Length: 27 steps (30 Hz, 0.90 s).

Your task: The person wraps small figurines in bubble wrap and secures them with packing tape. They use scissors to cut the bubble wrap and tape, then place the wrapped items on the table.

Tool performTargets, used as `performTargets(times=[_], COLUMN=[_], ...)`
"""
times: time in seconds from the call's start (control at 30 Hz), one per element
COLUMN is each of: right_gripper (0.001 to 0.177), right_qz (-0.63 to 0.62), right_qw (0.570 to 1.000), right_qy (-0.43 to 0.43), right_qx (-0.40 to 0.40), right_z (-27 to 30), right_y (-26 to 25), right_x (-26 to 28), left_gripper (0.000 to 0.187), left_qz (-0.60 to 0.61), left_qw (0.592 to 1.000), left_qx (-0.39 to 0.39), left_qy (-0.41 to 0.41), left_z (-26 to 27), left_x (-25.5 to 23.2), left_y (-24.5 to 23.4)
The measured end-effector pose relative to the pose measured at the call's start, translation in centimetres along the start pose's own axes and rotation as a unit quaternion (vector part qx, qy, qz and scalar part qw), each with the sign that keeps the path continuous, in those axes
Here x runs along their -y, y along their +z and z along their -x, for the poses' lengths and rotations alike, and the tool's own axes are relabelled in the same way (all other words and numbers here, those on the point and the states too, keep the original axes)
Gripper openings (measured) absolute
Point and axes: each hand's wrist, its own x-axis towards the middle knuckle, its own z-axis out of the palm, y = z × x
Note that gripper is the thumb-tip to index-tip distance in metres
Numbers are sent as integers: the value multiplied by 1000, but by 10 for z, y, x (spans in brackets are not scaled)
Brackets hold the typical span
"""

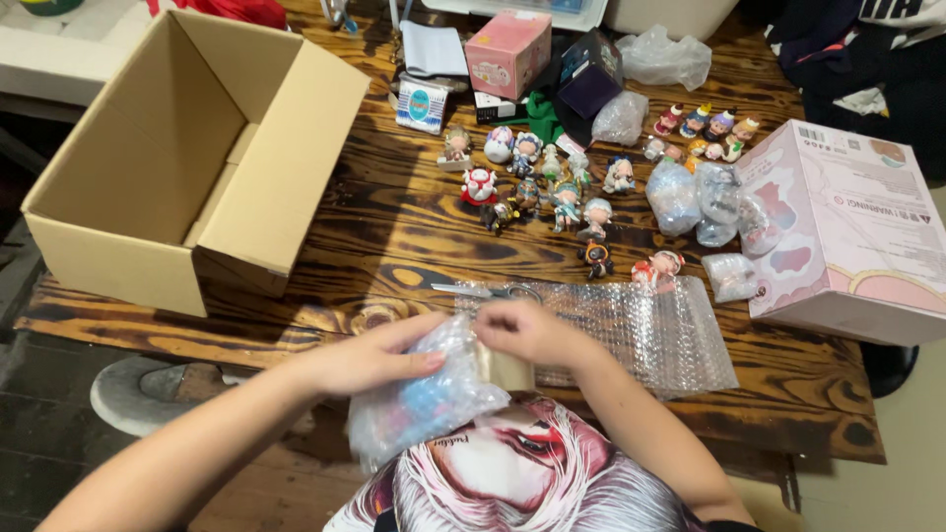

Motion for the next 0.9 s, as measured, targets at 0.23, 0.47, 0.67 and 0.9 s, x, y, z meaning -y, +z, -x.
performTargets(times=[0.23, 0.47, 0.67, 0.9], right_gripper=[23, 33, 32, 29], right_qz=[-128, 58, 30, -14], right_qw=[990, 997, 999, 998], right_qy=[21, 51, -31, -55], right_qx=[-47, -20, 19, -34], right_z=[48, 57, 37, 17], right_y=[-18, -95, -70, -24], right_x=[-5, 69, 31, 10], left_gripper=[29, 23, 24, 29], left_qz=[42, -5, -20, 24], left_qw=[986, 986, 974, 942], left_qx=[-147, -168, -215, -263], left_qy=[-72, 1, 67, 205], left_z=[4, 1, 11, 7], left_x=[38, 21, 22, 17], left_y=[18, 44, 40, 30])
